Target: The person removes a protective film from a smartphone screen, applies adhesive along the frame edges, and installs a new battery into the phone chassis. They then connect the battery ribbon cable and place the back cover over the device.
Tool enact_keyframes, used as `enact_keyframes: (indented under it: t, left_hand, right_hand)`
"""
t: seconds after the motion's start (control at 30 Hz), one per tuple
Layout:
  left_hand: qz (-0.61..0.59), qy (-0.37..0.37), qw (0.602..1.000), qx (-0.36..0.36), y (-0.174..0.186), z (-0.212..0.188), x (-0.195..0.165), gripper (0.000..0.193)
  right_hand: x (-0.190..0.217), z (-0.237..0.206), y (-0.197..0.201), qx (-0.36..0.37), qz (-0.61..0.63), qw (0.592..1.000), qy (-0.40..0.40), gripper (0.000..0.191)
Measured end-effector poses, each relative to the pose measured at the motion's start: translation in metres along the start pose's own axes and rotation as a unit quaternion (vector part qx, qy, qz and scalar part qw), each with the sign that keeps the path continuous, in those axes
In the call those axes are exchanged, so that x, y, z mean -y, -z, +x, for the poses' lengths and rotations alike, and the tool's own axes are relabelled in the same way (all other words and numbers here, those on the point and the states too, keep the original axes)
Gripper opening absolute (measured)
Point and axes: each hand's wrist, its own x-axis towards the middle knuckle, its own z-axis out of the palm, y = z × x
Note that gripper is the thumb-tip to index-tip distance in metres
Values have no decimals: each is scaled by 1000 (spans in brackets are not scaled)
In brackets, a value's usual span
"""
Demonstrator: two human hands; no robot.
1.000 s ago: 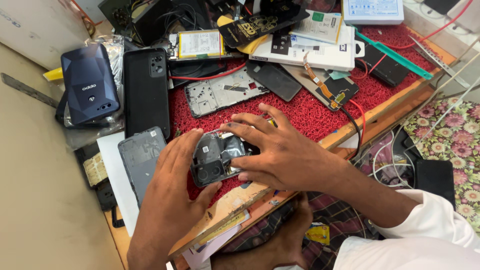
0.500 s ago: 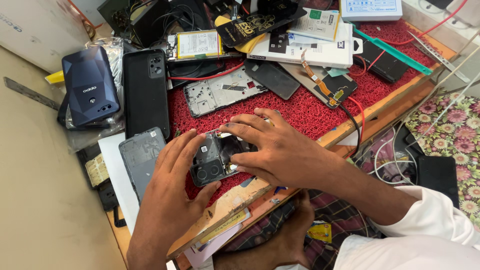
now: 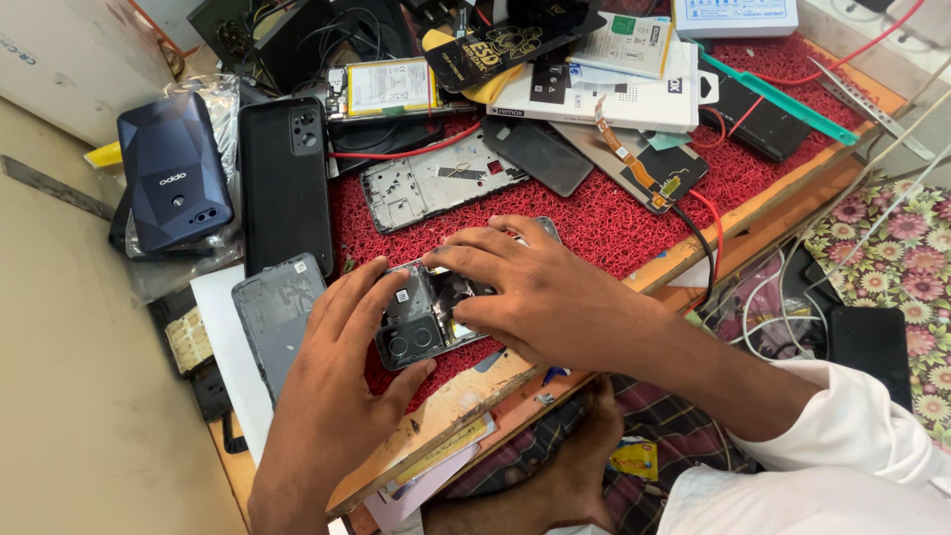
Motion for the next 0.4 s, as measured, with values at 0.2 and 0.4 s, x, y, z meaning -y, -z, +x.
enact_keyframes:
  t: [0.2,0.4]
  left_hand:
    - [2,0,1000,2,0,0,0,79]
    - [-5,-1,1000,5,3,-1,0,80]
  right_hand:
    - [0,2,1,6,0,1000,13,18]
    - [1,2,0,15,9,1000,-7,22]
